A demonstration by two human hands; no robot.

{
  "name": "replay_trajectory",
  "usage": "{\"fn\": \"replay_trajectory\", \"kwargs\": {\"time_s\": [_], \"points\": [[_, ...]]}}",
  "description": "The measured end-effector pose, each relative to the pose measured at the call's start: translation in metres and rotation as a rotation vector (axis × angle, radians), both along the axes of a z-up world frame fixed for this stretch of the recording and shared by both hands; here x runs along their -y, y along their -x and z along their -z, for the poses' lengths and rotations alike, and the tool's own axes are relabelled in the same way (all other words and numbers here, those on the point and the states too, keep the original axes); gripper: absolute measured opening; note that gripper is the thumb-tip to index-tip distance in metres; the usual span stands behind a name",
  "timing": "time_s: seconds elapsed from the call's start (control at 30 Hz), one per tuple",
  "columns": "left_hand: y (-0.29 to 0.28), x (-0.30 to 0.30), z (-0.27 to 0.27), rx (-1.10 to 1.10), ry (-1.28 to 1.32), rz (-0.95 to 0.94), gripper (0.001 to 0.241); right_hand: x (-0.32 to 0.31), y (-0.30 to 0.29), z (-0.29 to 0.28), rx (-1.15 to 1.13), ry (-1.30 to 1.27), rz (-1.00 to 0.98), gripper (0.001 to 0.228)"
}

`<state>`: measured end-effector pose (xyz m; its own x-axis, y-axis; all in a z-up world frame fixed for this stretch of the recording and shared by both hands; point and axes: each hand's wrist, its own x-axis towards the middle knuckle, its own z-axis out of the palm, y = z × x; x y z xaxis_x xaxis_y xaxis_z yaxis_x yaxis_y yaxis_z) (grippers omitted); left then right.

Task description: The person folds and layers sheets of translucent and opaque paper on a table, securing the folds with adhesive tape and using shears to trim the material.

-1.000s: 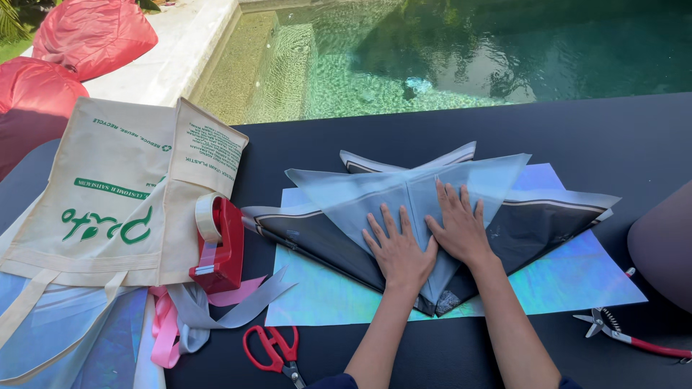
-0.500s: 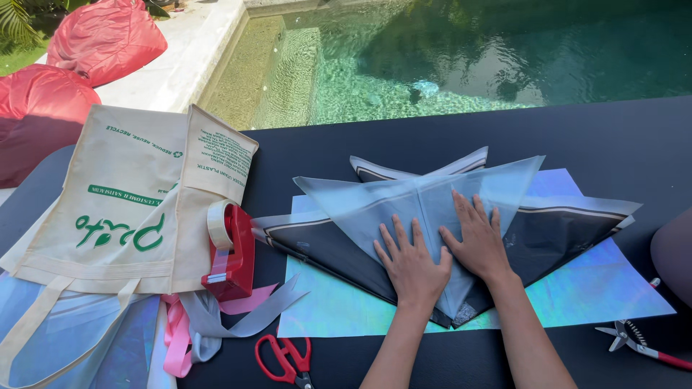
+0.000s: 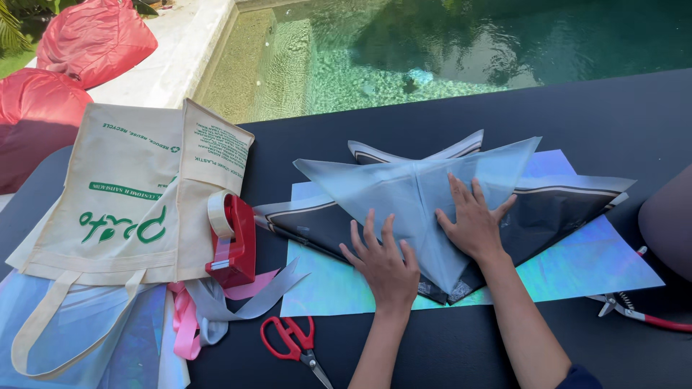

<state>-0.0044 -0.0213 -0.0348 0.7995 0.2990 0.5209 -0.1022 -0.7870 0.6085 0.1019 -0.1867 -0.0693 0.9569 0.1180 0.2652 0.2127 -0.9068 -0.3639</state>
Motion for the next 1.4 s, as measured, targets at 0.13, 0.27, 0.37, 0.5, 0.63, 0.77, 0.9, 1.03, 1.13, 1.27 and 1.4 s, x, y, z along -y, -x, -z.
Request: {"fn": "replay_trajectory", "kwargs": {"time_s": [0.13, 0.27, 0.37, 0.5, 0.63, 0.77, 0.9, 1.03, 1.13, 1.27, 1.4], "points": [[0.023, 0.002, -0.001, -0.223, -0.227, -0.1, 0.072, -0.001, 0.006, -0.01, 0.123, 0.002, 0.043, 0.072], [0.025, 0.003, -0.009, -0.47, -0.264, -0.023, 0.086, 0.005, 0.036, -0.042, 0.308, -0.119, 0.149, 0.068], [0.023, 0.003, -0.001, -0.508, -0.3, -0.041, 0.089, 0.003, 0.092, -0.08, 0.2, -0.179, 0.255, 0.072], [0.027, 0.003, -0.001, -0.538, -0.331, -0.067, 0.093, 0.027, 0.088, -0.015, 0.05, -0.153, 0.335, 0.081], [0.04, -0.002, 0.003, -0.6, -0.356, -0.087, 0.095, 0.027, 0.091, 0.005, -0.036, 0.039, 0.391, 0.085], [0.057, -0.007, 0.003, -0.605, -0.332, -0.084, 0.096, 0.023, 0.106, 0.004, -0.059, 0.051, 0.367, 0.085], [0.075, -0.012, -0.003, -0.62, -0.327, -0.084, 0.096, 0.019, 0.123, 0.005, -0.073, 0.07, 0.367, 0.085], [0.083, -0.014, -0.015, -0.672, -0.31, -0.047, 0.095, 0.017, 0.129, 0.001, -0.101, 0.033, 0.368, 0.087], [0.086, -0.016, -0.027, -0.712, -0.272, -0.017, 0.093, 0.019, 0.125, 0.003, -0.126, 0.015, 0.37, 0.091], [0.075, -0.01, -0.045, -0.675, -0.301, 0.011, 0.093, 0.022, 0.118, 0.011, -0.15, 0.005, 0.385, 0.096], [0.048, 0.0, -0.049, -0.528, -0.283, 0.122, 0.083, 0.018, 0.126, 0.0, -0.167, -0.035, 0.369, 0.094]]}}
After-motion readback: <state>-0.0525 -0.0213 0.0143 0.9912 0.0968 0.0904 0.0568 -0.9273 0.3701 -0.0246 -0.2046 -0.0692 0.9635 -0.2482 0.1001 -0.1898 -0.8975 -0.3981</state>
